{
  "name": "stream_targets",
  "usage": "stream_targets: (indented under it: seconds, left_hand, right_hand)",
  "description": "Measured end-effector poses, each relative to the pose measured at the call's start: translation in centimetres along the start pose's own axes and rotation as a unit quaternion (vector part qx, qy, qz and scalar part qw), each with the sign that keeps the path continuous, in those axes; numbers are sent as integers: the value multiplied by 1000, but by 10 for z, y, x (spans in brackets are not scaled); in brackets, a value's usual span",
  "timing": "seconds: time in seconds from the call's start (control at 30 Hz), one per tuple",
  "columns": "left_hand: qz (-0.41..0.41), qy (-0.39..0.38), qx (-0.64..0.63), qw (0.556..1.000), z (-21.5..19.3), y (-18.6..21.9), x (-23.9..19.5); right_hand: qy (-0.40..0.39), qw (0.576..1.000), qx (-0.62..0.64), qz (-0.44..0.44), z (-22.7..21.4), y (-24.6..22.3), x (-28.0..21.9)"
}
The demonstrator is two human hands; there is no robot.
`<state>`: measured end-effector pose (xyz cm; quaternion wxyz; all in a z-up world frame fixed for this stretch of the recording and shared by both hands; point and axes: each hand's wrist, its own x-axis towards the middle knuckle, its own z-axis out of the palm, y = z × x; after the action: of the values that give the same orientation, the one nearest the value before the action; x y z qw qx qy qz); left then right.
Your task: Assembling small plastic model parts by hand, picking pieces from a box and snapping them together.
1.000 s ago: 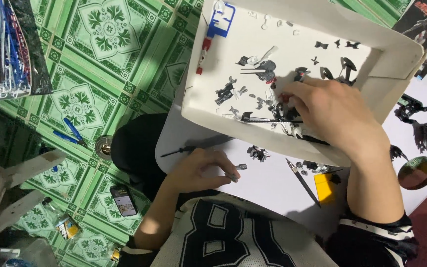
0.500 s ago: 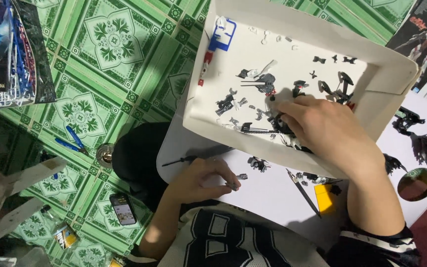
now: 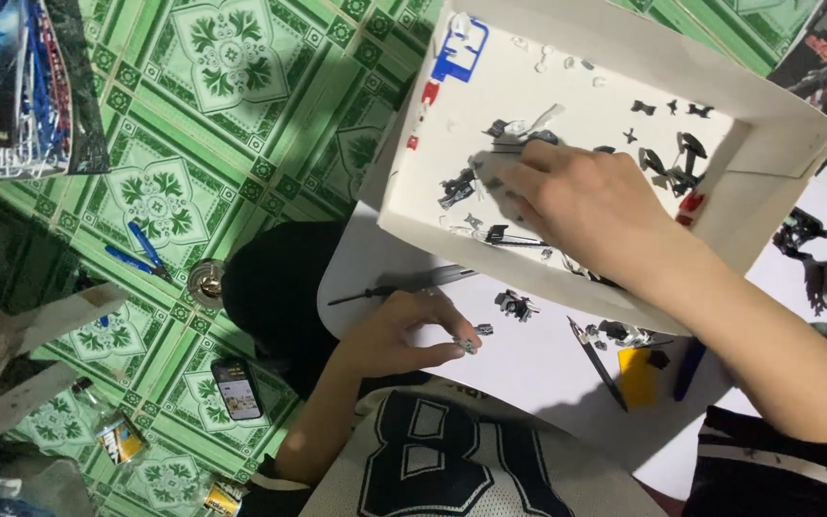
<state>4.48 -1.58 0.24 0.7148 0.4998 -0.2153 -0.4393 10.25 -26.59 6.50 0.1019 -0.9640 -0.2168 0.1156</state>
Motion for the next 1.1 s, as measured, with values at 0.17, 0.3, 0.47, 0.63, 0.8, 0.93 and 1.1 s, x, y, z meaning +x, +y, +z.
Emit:
stream_targets:
  seconds: [0.17,0.3,0.47,0.63,0.8,0.93,1.1]
  left_hand:
    - [34,23,-3,999,3,-13,-3]
    - [45,19,-16,999,3,-16,-2]
    - [65,19,-18,998,5,-14,-3]
    - [91,21,-16,995,5,-11,-2]
    - [102,24,-17,994,4,-12,-1]
    - [108,27,-18,994,3,-14,1]
    - [109,38,-26,993,2,-20,-1]
  right_hand:
    - [-21,1000,-19,8,14,-5,9]
    - [27,1000,0,-13,20,-1,2]
    - [29,996,87,-3,8,9,-29]
    - [34,980,197,5,-4,8,-41]
    - [37,932,360,23,-5,1,-49]
    - [37,897,439,30,-3,-1,-55]
    - [29,803,594,46,4,-11,-65]
